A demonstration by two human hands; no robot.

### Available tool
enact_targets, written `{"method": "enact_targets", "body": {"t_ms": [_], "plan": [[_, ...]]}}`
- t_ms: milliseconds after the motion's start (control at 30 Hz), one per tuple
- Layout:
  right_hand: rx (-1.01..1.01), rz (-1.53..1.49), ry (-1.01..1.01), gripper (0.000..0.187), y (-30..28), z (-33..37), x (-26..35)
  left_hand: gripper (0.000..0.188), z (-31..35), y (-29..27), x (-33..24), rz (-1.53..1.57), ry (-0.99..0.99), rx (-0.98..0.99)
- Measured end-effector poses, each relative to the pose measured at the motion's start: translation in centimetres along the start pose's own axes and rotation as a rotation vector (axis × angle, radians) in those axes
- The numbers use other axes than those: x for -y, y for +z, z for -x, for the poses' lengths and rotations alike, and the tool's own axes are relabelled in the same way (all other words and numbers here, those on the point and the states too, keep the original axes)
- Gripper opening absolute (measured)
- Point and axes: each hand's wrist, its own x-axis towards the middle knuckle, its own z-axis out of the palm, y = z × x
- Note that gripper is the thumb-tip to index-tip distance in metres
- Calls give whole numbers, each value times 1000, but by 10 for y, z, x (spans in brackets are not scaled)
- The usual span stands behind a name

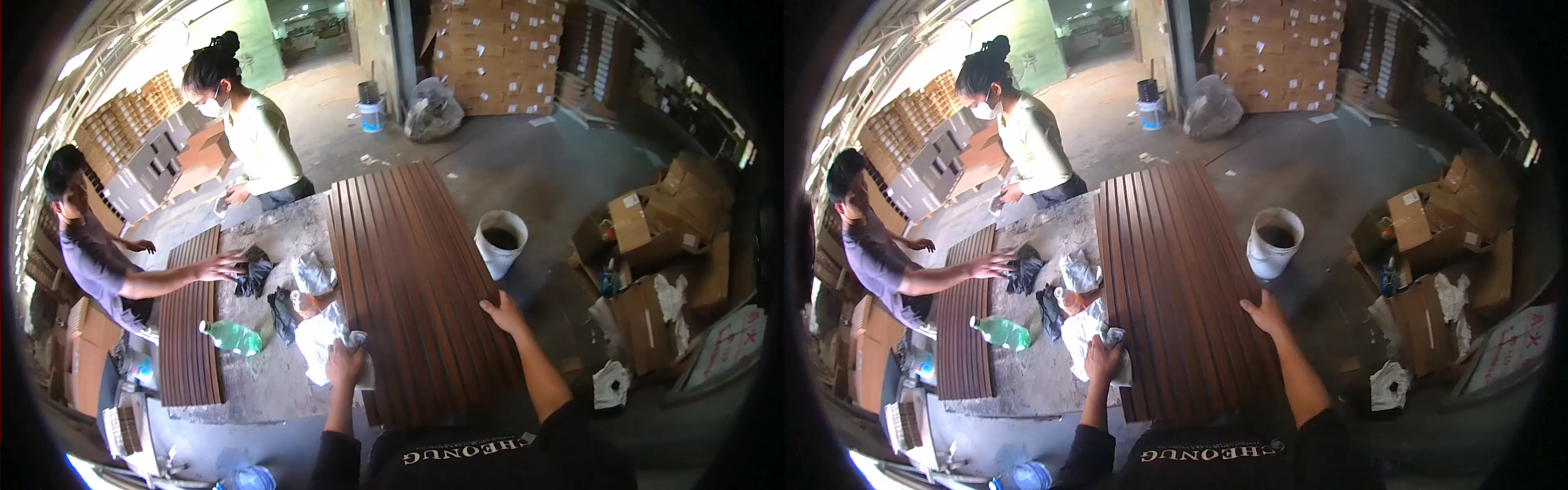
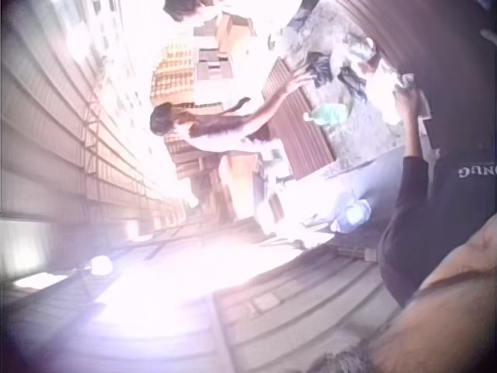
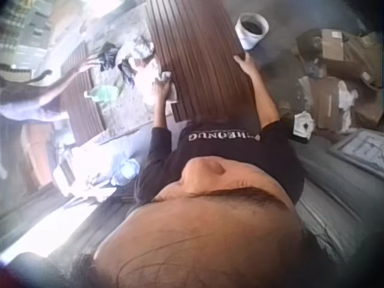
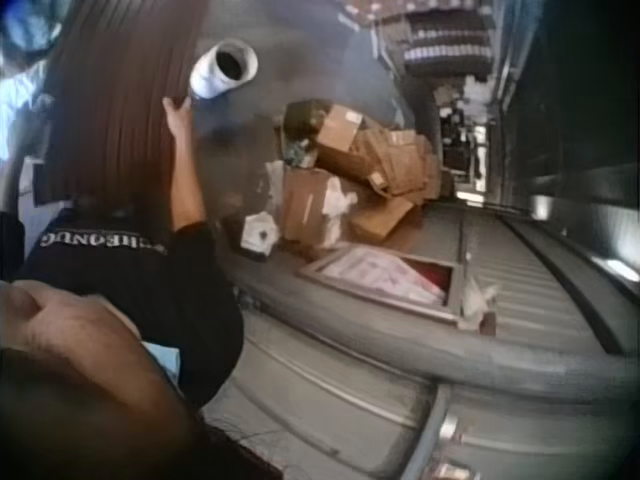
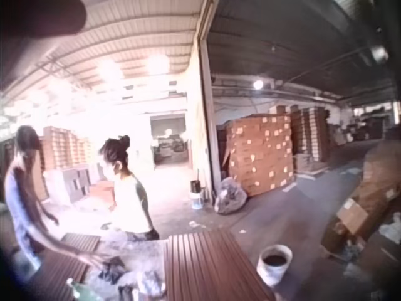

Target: The person cleans wooden slat panels by wiping the surface with a cloth, handling a bottle of liquid, and placing the panels aside with others in a warehouse setting.

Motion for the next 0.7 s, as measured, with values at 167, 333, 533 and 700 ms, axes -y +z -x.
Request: {"method": "enact_targets", "body": {"t_ms": [167, 333, 533, 700], "plan": [[-272, 304, -169, 85, -1, -5, -82, 54, 100, 57, -8, -274, -3, 118], [-253, 310, -172, 81, 18, -14, -55, 60, 123, 61, -9, -151, -4, -90], [-219, 372, -182, 83, 18, 11, -66, 58, 135, 53, 0, -106, 41, -12], [-205, 356, -130, 81, 17, 9, -57, 38, 130, 41, 37, 60, 65, 55]]}}
